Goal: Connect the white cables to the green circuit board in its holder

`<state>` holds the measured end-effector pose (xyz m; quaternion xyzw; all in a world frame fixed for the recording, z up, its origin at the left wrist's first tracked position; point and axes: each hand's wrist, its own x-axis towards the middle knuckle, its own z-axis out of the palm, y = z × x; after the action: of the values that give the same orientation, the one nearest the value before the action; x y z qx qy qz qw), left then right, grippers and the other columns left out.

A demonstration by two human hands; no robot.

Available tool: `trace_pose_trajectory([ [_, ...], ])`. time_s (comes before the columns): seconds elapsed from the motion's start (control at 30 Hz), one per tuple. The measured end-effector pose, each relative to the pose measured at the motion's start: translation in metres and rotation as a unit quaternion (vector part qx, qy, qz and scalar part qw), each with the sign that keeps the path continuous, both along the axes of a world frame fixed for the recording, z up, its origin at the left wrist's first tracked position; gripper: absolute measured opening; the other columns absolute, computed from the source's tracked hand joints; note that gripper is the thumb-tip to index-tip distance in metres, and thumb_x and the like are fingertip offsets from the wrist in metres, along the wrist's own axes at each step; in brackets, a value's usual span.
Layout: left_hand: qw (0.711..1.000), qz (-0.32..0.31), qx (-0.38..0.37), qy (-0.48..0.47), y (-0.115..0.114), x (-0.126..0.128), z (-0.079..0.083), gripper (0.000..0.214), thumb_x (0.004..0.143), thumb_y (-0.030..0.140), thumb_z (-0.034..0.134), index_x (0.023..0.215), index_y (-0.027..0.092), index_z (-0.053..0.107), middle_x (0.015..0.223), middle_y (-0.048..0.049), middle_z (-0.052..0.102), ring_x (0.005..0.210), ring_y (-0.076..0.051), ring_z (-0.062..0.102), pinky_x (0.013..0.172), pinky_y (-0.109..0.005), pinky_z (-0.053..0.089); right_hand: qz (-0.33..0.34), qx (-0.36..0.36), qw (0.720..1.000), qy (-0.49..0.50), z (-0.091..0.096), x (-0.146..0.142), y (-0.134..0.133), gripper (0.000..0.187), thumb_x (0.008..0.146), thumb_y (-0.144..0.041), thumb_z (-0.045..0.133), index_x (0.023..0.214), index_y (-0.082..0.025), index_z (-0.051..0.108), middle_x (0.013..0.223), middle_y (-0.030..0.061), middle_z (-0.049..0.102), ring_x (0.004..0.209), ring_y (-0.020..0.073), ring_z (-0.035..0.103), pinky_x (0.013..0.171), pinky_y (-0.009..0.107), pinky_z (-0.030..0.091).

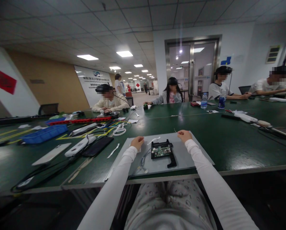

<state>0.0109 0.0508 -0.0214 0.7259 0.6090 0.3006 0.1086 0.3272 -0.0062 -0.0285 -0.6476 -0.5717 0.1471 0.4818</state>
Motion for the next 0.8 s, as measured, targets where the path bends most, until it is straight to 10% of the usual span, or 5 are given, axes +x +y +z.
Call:
trace_pose_trajectory([
  [0.27, 1.0, -0.002, -0.011, -0.021, -0.004, 0.002, 0.002, 0.021, 0.072, 0.015, 0.051, 0.092, 0.016, 0.059, 0.092, -0.0046, 0.062, 0.087, -0.014, 0.056, 0.081, -0.024, 0.041, 0.032, 0.095, 0.983, 0.157, 0.014, 0.0, -0.01, 0.03, 0.059, -0.036, 0.058, 0.077, -0.014, 0.067, 0.076, 0.0042, 0.066, 0.075, 0.0167, 0.057, 0.067, 0.027, 0.043],
  [0.6, 1.0, -0.009, -0.006, -0.027, -0.004, 0.001, 0.002, 0.021, 0.071, 0.015, 0.051, 0.091, 0.016, 0.059, 0.091, -0.0044, 0.063, 0.085, -0.014, 0.056, 0.081, -0.024, 0.042, 0.145, 0.1, 0.833, 0.524, 0.025, -0.002, -0.021, 0.025, 0.051, -0.022, 0.067, 0.075, -0.016, 0.063, 0.053, -0.0031, 0.054, 0.047, 0.0065, 0.046, 0.043, 0.019, 0.037],
  [0.8, 1.0, -0.012, 0.001, -0.018, -0.005, 0.001, 0.0, 0.021, 0.071, 0.015, 0.051, 0.09, 0.015, 0.06, 0.09, -0.0057, 0.063, 0.085, -0.014, 0.057, 0.079, -0.023, 0.042, 0.17, 0.046, 0.815, 0.552, 0.026, -0.001, -0.024, 0.017, 0.056, -0.018, 0.059, 0.073, -0.019, 0.059, 0.062, -0.0025, 0.059, 0.055, 0.0079, 0.052, 0.051, 0.02, 0.044],
])
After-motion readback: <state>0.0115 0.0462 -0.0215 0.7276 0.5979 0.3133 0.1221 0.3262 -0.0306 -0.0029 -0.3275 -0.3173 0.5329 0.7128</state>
